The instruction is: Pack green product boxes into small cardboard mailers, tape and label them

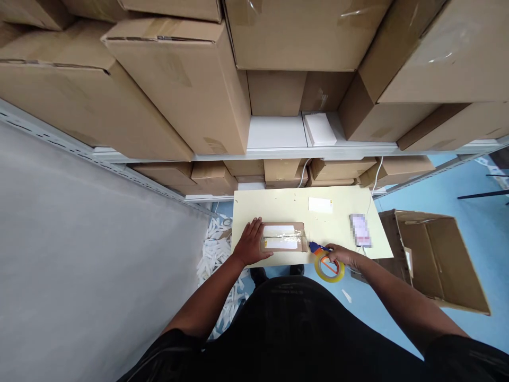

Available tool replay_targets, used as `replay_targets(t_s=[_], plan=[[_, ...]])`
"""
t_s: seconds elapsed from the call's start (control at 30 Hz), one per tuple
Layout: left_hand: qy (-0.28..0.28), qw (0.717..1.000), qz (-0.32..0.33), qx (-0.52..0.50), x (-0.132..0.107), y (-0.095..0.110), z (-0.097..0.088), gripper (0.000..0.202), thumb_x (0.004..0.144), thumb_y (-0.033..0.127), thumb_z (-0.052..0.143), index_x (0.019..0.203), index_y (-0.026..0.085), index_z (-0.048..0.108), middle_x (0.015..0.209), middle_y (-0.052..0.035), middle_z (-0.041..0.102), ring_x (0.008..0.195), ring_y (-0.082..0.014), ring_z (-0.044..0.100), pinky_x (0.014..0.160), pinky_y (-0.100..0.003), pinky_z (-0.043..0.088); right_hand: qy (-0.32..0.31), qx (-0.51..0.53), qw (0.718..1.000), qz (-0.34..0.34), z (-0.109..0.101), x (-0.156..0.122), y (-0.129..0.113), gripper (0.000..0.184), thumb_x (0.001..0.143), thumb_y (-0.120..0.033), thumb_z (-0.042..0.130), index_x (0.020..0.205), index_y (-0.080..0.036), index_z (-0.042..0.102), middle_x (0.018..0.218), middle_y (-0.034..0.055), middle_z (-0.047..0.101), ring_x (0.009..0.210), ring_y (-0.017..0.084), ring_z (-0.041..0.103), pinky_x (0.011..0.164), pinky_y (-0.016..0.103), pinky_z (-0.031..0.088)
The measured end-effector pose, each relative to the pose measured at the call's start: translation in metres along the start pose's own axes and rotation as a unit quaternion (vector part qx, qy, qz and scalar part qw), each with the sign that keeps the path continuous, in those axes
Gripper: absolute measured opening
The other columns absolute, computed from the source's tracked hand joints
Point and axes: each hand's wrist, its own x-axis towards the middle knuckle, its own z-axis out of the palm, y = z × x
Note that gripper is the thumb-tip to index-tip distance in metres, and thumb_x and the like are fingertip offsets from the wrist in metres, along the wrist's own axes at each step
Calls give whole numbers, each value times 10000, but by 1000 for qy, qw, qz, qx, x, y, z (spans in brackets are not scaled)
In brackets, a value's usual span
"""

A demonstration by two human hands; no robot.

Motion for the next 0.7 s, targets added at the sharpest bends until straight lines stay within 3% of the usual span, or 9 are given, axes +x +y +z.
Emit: replay_targets(t_s=[0.07,0.13,0.27,0.4,0.53,0.7], plan=[[8,1000,-5,-23,-2,-1,2,1238,695,632,822,1633,133,187,1703,-232,185,1579,-426,158,1279,-602,159,17,50,999,2,10,-2,18,500,530,-196,618,1028,-192,665,741,-1,659,648,189,619,572,272,482],[28,997,-30,-59,-8,-1,6,1272,680,600,855,1645,158,152,1714,-222,143,1583,-420,148,1278,-587,199,76,79,994,-19,19,-1,28,461,558,-220,598,1018,-208,633,745,-16,642,641,178,608,569,266,480],[53,977,-141,-151,-29,-4,20,1329,690,516,879,1661,205,26,1724,-205,108,1585,-390,168,1261,-551,278,160,86,982,-46,29,14,26,441,616,-261,593,1056,-226,614,803,-16,655,685,179,622,599,263,495],[1,943,-238,-232,-47,-6,30,1257,731,450,848,1661,220,33,1668,-190,308,1520,-350,368,1221,-510,365,166,64,983,-45,25,31,16,461,668,-274,603,1124,-228,650,880,6,703,754,195,661,655,270,517],[-25,926,-252,-279,-45,-3,32,1118,789,439,799,1649,223,118,1565,-161,485,1412,-309,526,1163,-479,439,179,10,983,-50,13,37,8,433,707,-233,600,1126,-221,707,1008,39,743,934,225,688,774,275,516],[-24,921,-271,-281,-31,4,33,879,836,464,741,1563,192,329,1441,-160,601,1325,-302,601,1124,-472,475,218,-68,973,-35,0,35,2,382,785,-279,587,1125,-208,747,1074,89,726,1038,272,660,860,316,497]])
